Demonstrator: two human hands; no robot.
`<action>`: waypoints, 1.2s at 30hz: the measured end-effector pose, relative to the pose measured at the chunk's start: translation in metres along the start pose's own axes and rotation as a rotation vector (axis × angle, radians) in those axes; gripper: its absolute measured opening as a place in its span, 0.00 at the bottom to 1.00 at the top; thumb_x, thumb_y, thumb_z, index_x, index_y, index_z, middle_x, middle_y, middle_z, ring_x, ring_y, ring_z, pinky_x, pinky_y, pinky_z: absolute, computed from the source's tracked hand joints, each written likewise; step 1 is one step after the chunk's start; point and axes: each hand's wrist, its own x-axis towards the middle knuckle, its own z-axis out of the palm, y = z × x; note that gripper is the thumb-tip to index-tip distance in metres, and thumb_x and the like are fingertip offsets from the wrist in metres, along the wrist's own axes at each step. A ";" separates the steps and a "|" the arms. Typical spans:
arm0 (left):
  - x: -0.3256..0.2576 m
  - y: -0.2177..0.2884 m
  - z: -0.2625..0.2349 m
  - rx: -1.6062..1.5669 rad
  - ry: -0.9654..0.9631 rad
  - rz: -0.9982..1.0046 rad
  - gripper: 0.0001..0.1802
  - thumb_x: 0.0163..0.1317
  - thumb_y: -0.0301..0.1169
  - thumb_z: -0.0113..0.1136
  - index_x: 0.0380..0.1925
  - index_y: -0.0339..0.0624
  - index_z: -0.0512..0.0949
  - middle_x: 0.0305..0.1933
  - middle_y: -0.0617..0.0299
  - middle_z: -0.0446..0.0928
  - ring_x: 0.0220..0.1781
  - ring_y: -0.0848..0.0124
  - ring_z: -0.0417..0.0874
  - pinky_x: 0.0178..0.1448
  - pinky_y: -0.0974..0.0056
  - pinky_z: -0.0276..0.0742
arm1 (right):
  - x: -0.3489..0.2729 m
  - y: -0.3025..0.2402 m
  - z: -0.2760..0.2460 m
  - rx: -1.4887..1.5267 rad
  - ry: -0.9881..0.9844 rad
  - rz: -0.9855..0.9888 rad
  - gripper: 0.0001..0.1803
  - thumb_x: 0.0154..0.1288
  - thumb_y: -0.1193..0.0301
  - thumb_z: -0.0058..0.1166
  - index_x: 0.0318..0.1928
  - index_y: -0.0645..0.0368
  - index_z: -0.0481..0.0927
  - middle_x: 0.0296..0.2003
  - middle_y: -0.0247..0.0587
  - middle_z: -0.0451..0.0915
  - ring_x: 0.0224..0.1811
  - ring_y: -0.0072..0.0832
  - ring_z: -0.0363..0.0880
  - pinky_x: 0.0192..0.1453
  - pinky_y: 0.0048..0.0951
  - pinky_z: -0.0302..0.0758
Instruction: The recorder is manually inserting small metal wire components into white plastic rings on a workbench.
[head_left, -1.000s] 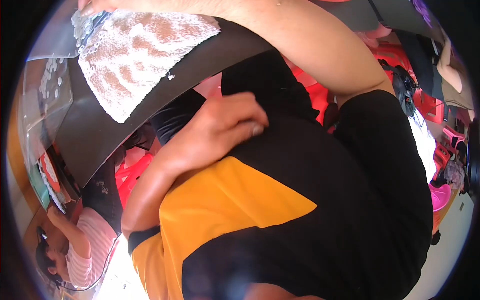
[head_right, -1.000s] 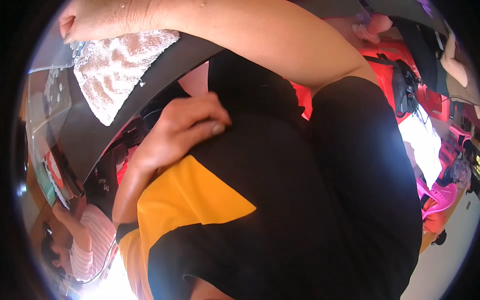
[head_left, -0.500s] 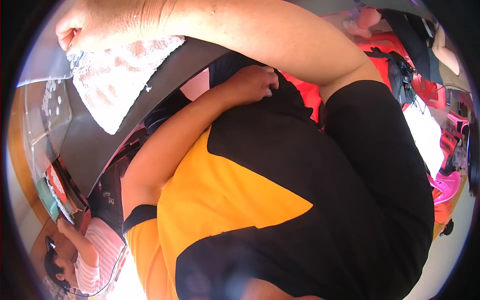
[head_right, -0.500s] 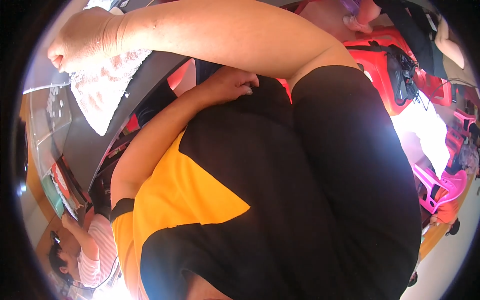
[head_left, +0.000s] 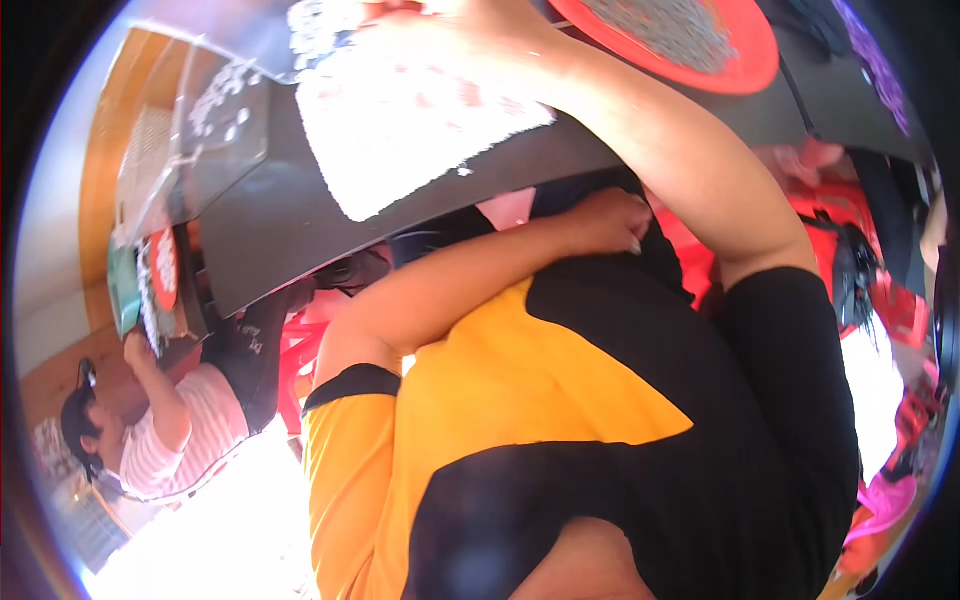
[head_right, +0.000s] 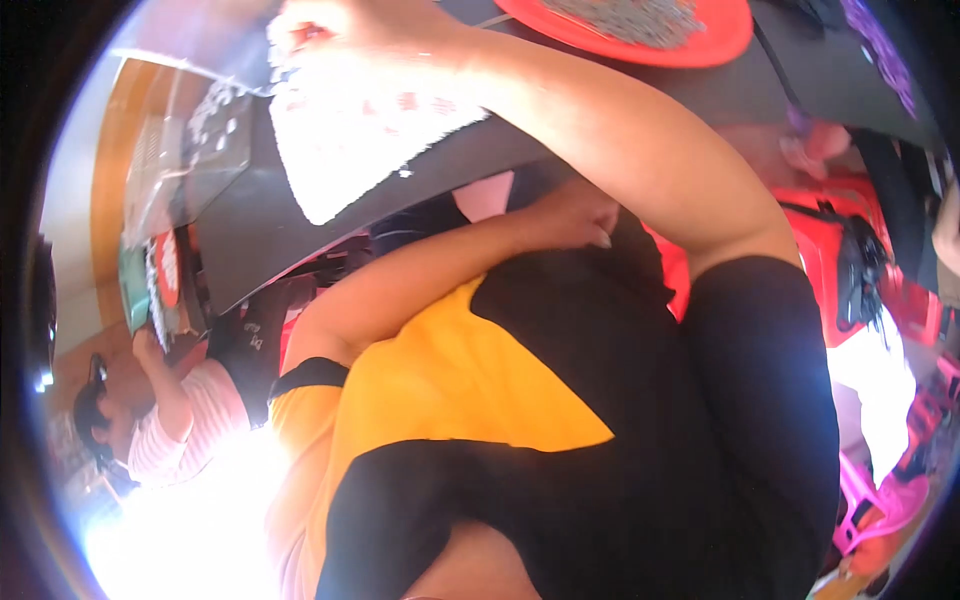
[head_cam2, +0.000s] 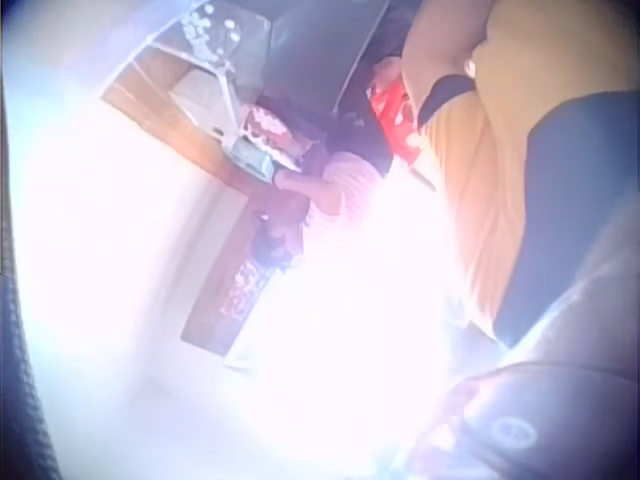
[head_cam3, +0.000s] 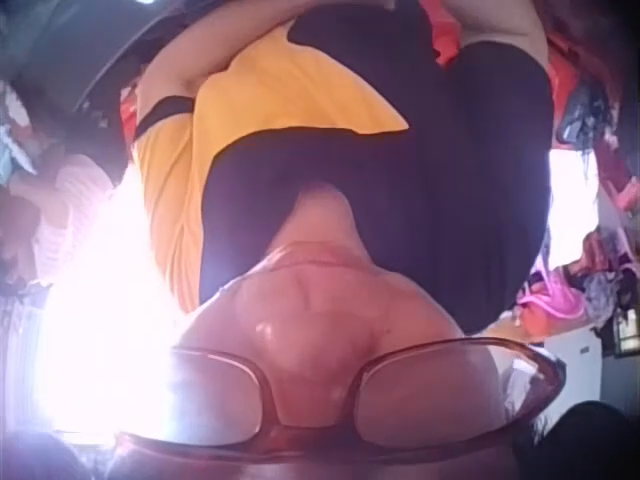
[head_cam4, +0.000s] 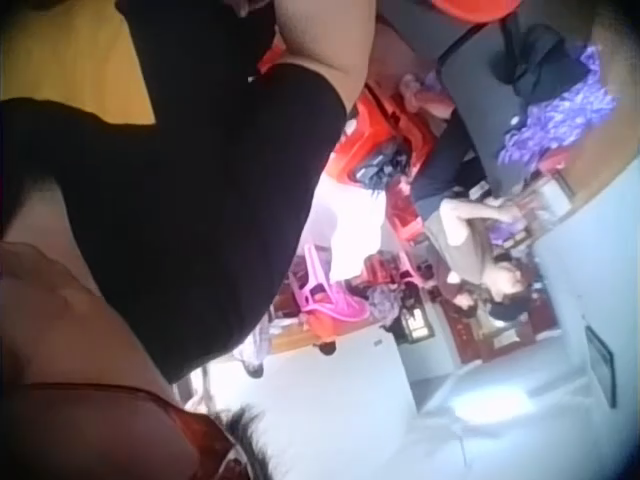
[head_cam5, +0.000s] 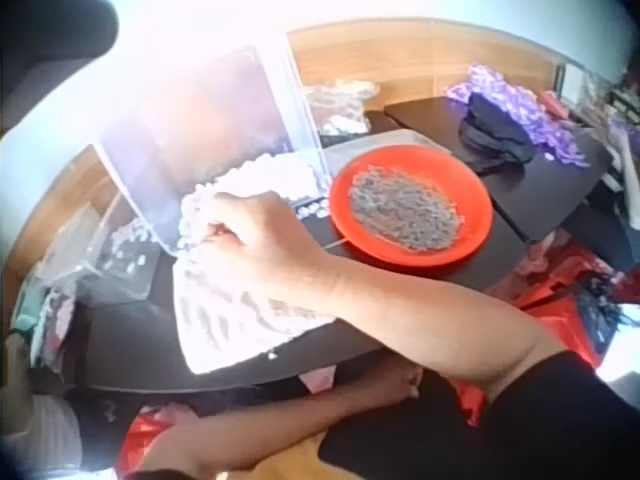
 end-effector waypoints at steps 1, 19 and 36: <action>-0.005 0.013 -0.008 -0.049 0.027 0.016 0.11 0.38 0.28 0.71 0.20 0.41 0.77 0.25 0.53 0.78 0.31 0.54 0.81 0.37 0.52 0.73 | 0.000 0.000 -0.002 -0.010 -0.029 0.039 0.04 0.56 0.76 0.58 0.31 0.62 0.77 0.21 0.43 0.76 0.23 0.29 0.76 0.30 0.30 0.71; -0.099 0.092 -0.228 0.360 0.858 -0.227 0.07 0.55 0.22 0.67 0.34 0.35 0.81 0.34 0.65 0.81 0.36 0.79 0.78 0.41 0.71 0.75 | 0.004 0.005 -0.015 0.118 -0.011 0.646 0.06 0.64 0.74 0.56 0.41 0.58 0.82 0.29 0.26 0.80 0.31 0.12 0.74 0.34 0.15 0.65; -0.127 0.056 -0.266 0.743 0.766 -0.233 0.07 0.48 0.22 0.67 0.30 0.41 0.83 0.29 0.63 0.76 0.35 0.68 0.77 0.41 0.66 0.75 | 0.003 0.004 -0.006 0.222 -0.062 0.714 0.02 0.61 0.78 0.58 0.34 0.63 0.80 0.23 0.28 0.75 0.23 0.13 0.69 0.27 0.17 0.65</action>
